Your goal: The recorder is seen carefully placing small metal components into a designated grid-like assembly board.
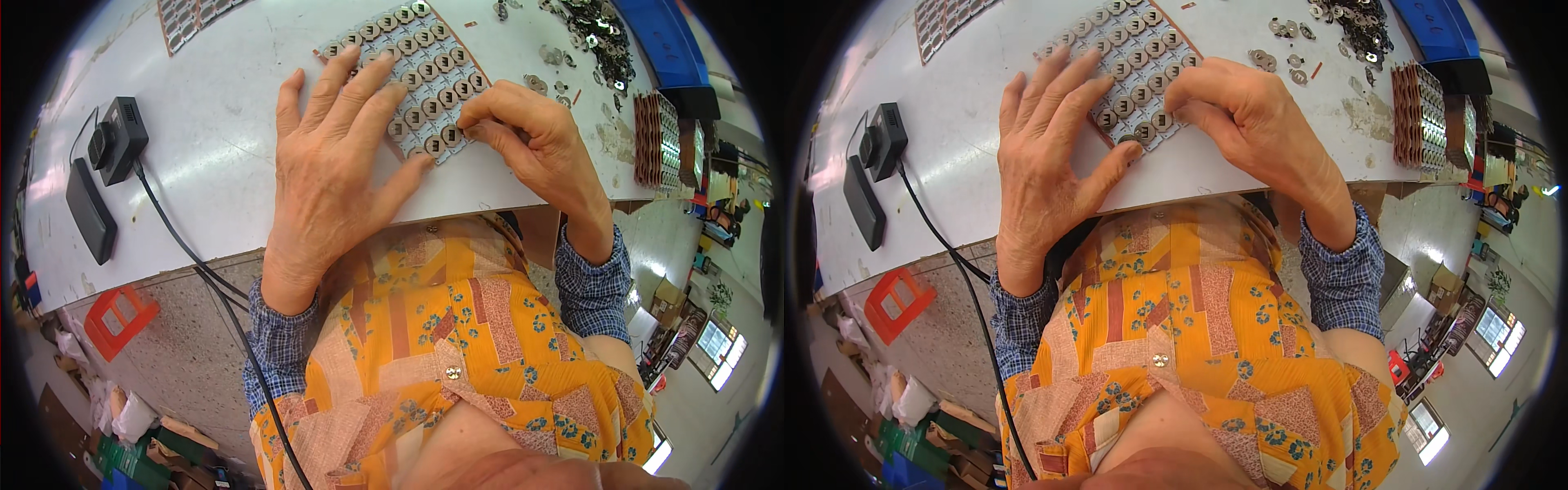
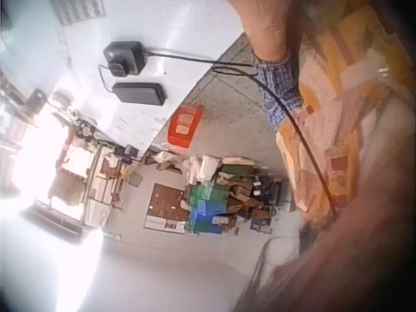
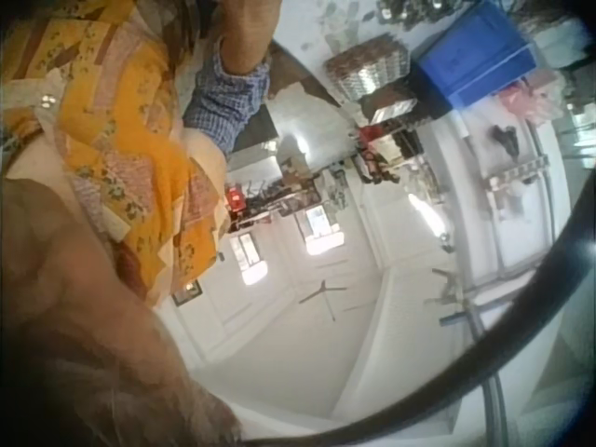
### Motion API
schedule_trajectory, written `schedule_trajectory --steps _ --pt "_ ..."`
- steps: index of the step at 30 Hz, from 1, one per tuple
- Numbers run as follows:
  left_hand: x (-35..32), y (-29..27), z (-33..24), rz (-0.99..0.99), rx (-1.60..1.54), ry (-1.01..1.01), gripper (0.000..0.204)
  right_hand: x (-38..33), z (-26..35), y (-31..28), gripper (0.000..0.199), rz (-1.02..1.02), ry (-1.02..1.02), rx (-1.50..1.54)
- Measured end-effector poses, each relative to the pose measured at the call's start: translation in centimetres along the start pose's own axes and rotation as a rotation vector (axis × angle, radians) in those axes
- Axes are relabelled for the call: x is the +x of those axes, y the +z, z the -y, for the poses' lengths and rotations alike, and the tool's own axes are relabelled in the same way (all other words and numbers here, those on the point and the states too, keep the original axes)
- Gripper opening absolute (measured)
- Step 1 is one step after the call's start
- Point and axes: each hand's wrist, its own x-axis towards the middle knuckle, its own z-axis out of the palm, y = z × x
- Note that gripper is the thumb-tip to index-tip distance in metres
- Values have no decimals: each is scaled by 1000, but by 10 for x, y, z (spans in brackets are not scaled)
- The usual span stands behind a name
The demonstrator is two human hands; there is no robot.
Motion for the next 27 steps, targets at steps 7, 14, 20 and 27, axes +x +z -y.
schedule_trajectory --steps 7,14,20,27 --pt "0 -2 -7 78 29 -27 68 -14 9 22 20 -208 260 72" --pt "2 -3 -8 102 54 -22 67 -20 4 29 19 -324 118 8" --pt "1 -4 -7 114 73 10 65 -26 -3 20 25 -232 12 -51" --pt "2 -4 -5 107 63 28 63 -66 -10 -10 16 -702 245 126"
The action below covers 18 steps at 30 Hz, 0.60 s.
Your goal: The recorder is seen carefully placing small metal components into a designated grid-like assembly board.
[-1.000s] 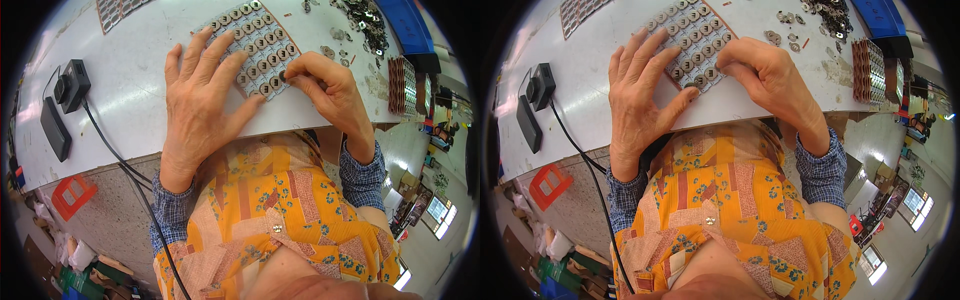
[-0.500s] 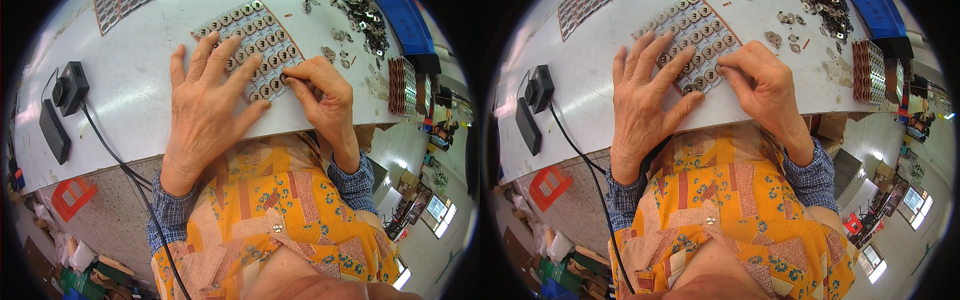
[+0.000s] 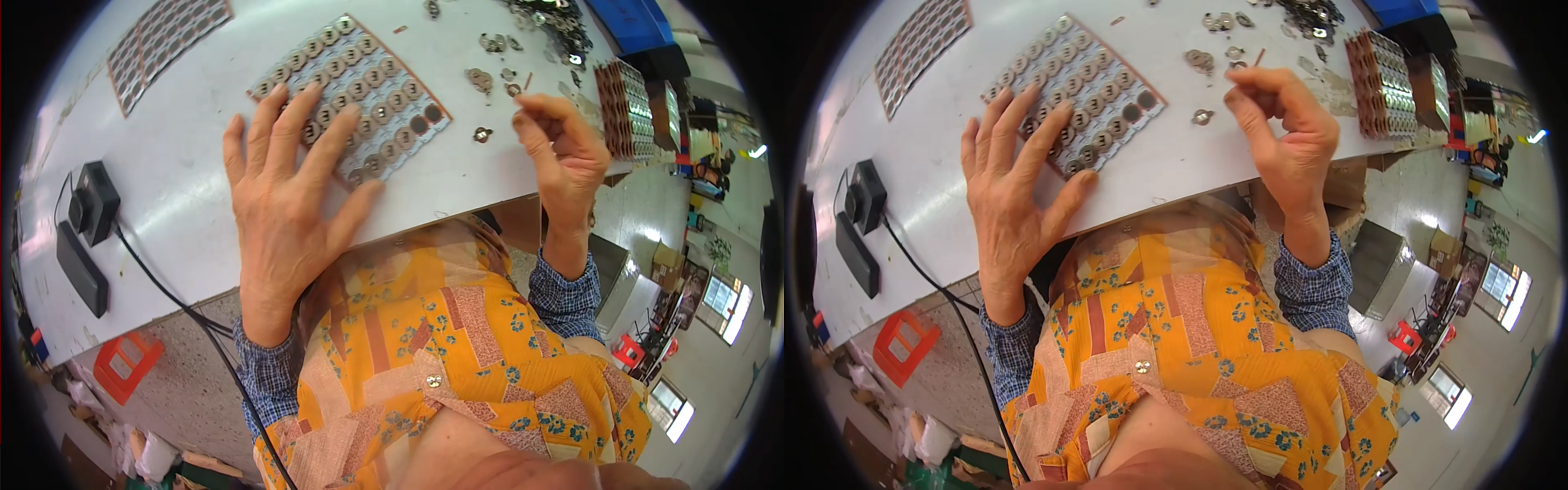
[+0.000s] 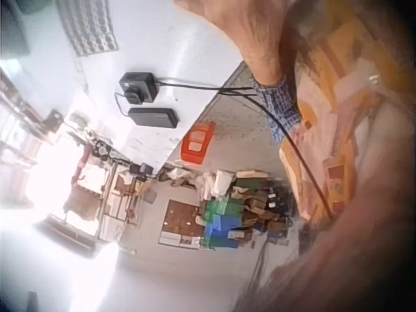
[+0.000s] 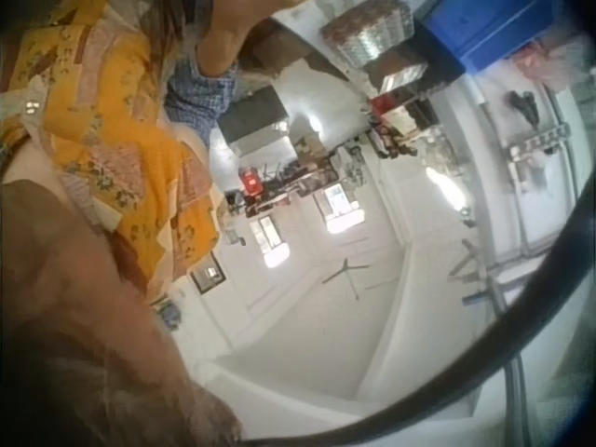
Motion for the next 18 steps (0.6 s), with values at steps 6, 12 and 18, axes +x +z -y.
schedule_trajectory --steps 6,12,18 --pt "1 1 -1 -10 -4 -25 64 -20 3 2 17 106 65 -245" --pt "1 1 1 -5 0 -15 64 -19 1 19 21 151 -287 -490" --pt "-1 2 0 -16 3 -21 64 -8 1 20 16 221 -225 -427"
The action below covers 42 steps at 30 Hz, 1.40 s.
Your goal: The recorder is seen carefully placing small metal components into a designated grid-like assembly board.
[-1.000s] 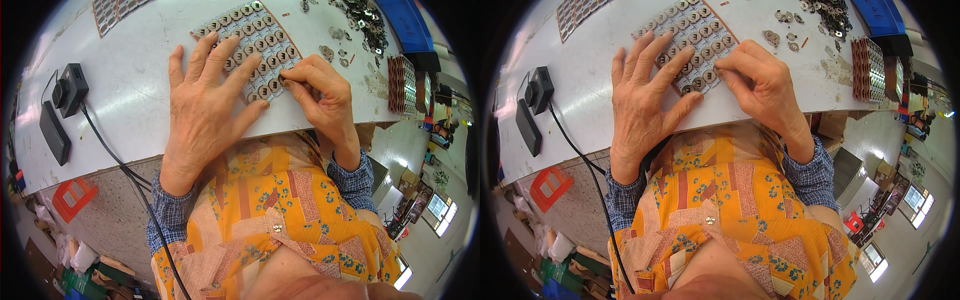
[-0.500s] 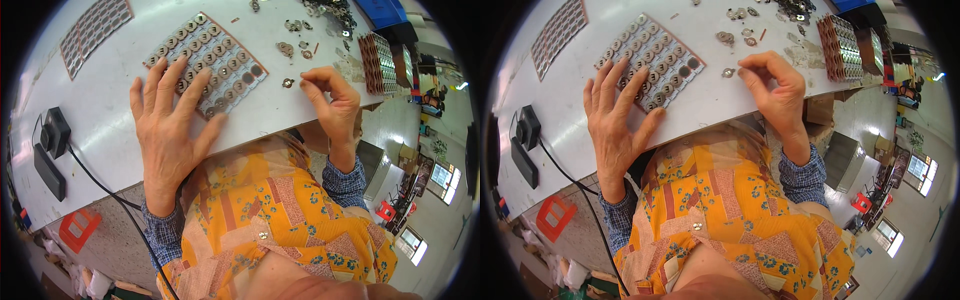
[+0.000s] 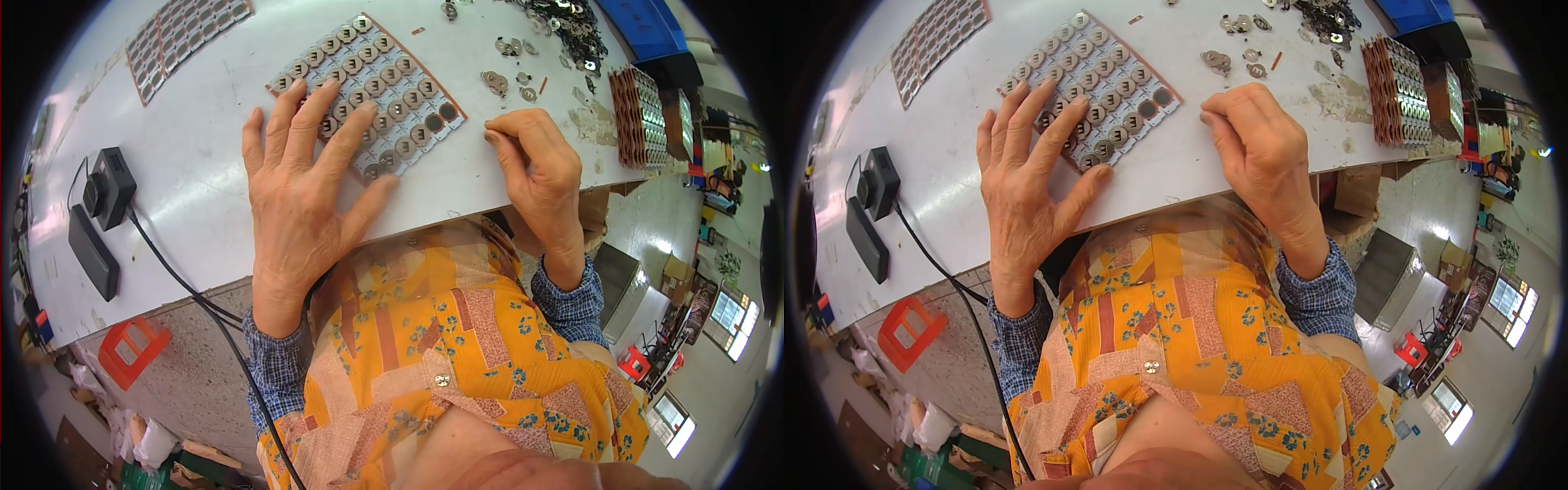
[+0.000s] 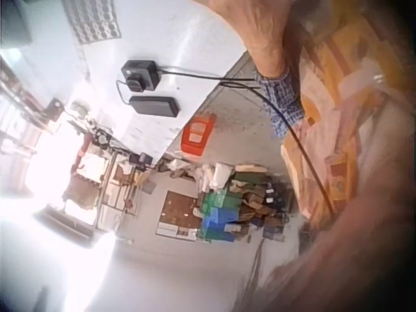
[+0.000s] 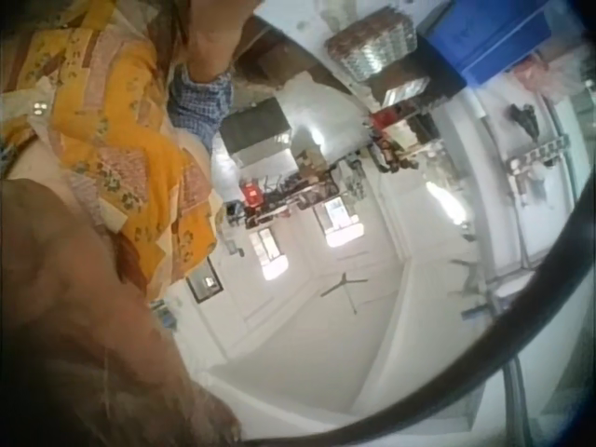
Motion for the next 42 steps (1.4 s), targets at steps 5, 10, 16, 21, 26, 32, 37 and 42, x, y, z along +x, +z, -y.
schedule_trajectory --steps 5,10,16,21,26,32,37,42 --pt "-1 -2 2 -22 -15 8 66 9 10 -6 18 61 276 420" --pt "-4 0 -17 -226 -366 49 53 15 22 -3 26 130 491 943" --pt "-5 16 -53 -140 -777 -117 24 7 35 2 29 208 523 1134" --pt "-6 20 -59 6 -1300 -401 6 -1 37 5 29 186 607 1230" --pt "-9 16 -67 -1 -1412 -453 6 -10 37 7 27 208 625 1400" --pt "-8 15 -66 47 -1339 -456 8 -12 39 7 29 174 531 1337" --pt "-9 19 -65 73 -1234 -467 11 -14 45 7 31 95 443 1154" --pt "-12 23 -62 96 -1123 -352 4 -11 44 0 25 183 396 941"
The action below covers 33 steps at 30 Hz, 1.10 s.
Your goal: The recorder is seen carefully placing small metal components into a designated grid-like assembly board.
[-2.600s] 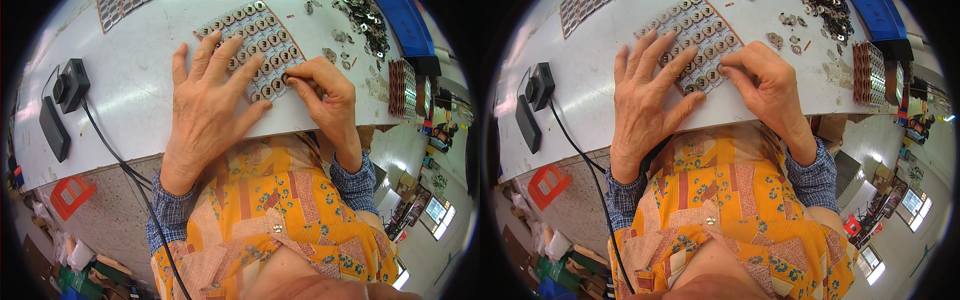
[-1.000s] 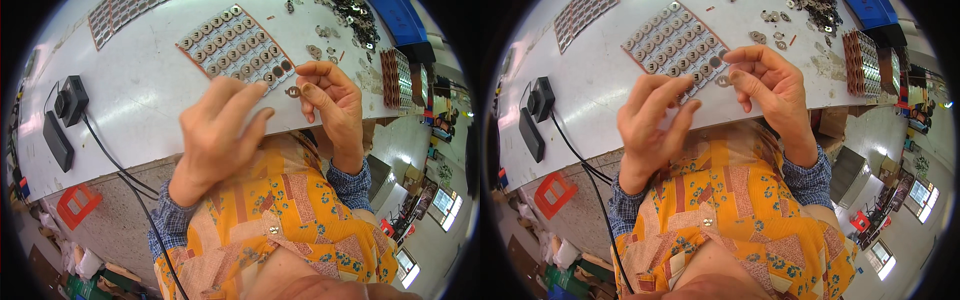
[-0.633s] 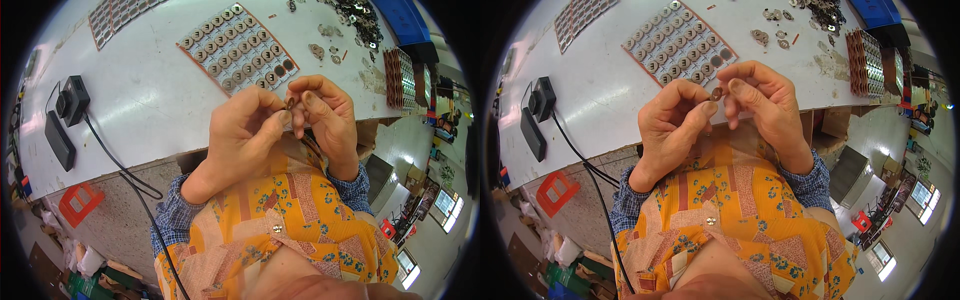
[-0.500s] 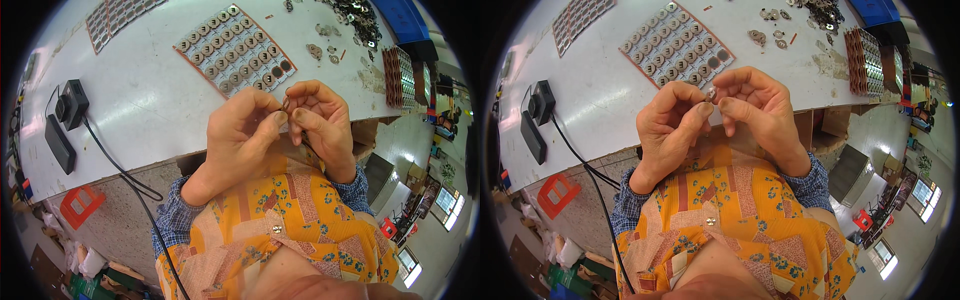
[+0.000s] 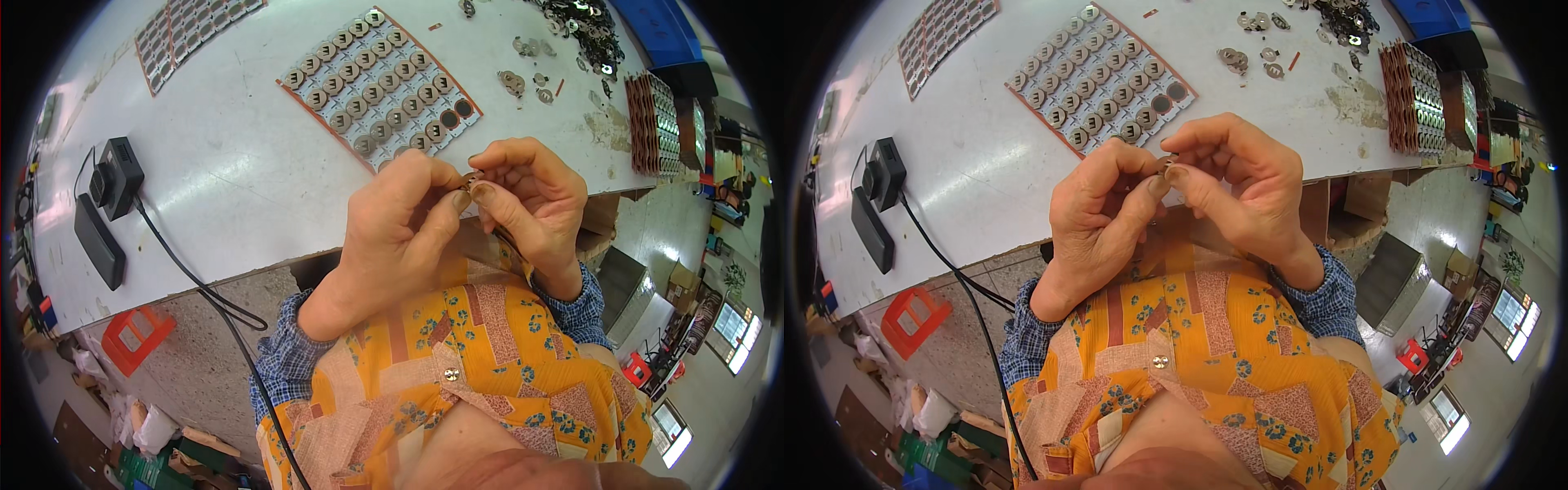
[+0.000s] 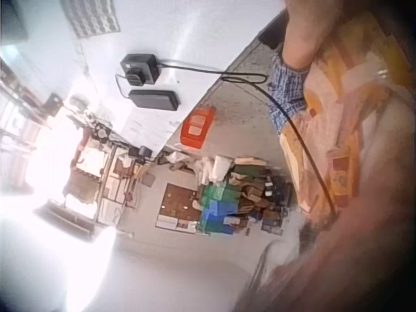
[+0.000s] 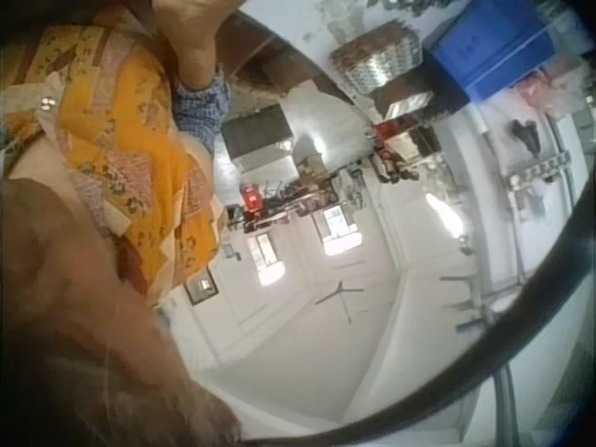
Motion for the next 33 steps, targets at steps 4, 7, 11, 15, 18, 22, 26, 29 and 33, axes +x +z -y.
schedule_trajectory --steps 4,7,11,15,18,22,26,29,33 --pt "-1 -2 -3 28 4 11 9 10 -1 -13 19 69 267 412" --pt "-1 -3 -7 -41 -12 -3 13 17 -8 -19 17 54 471 885" --pt "11 -15 -5 -154 375 356 21 18 -10 -21 19 33 466 923" --pt "26 -29 -2 -249 944 563 27 20 -8 -19 18 -41 402 738" --pt "31 -32 1 -176 1086 468 35 30 -13 -14 18 -134 43 113" --pt "34 -34 5 -139 1033 409 39 39 -14 -16 20 -130 -107 -260" --pt "32 -36 5 -133 1035 408 41 48 -16 -17 22 -73 -177 -388" --pt "31 -35 4 -129 1021 393 43 52 -15 -20 23 64 -239 -640" --pt "32 -35 4 -128 1009 393 44 51 -14 -18 22 32 -176 -590"
